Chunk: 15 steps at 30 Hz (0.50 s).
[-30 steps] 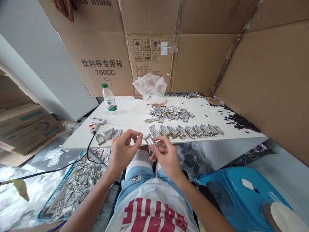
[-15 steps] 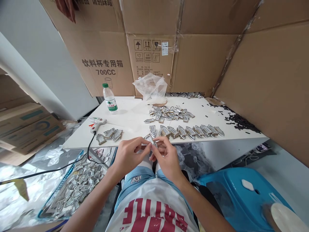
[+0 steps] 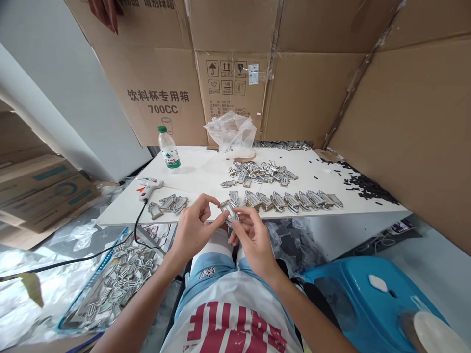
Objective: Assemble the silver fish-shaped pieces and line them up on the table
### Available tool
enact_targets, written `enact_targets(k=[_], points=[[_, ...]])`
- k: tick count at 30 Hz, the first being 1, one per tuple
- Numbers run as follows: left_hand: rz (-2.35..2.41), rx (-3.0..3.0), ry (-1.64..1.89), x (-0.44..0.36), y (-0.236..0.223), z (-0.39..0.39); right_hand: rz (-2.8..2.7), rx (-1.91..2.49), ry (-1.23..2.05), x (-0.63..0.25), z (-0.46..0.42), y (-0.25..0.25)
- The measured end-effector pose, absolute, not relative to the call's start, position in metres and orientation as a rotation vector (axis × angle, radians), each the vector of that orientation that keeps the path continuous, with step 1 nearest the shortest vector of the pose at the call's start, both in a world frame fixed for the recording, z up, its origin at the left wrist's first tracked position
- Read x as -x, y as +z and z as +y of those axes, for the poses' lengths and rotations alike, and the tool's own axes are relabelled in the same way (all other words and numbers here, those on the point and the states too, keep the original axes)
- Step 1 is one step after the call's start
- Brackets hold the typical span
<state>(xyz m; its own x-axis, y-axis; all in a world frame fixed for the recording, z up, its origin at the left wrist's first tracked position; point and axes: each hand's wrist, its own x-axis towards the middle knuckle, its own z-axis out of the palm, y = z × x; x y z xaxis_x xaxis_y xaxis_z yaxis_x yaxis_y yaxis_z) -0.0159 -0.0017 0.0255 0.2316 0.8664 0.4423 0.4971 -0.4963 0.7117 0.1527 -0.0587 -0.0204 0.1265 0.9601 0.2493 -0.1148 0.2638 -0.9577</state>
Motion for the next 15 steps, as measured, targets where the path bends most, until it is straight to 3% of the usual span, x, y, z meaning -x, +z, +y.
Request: enact_targets(k=[4,7,11,15], points=[[1.095,-1.811,0.953,0.02,0.026,0.005,-1.208,0.943,0.99,-0.152,-0.063,-0.019],[0.932,-1.666,0.787,0.024,0.029,0.009,-1.36,1.031,0.763,-0.152,-0.065,-0.02],[0.939,-1.612,0.814,0.027,0.032,0.012,-1.613,1.086,0.348,-0.153,-0.064,-0.021],[0.977,-1.634,0.813,0.029,0.034,0.014,-1.682,1.099,0.265,-0.15,-0.06,-0.023]])
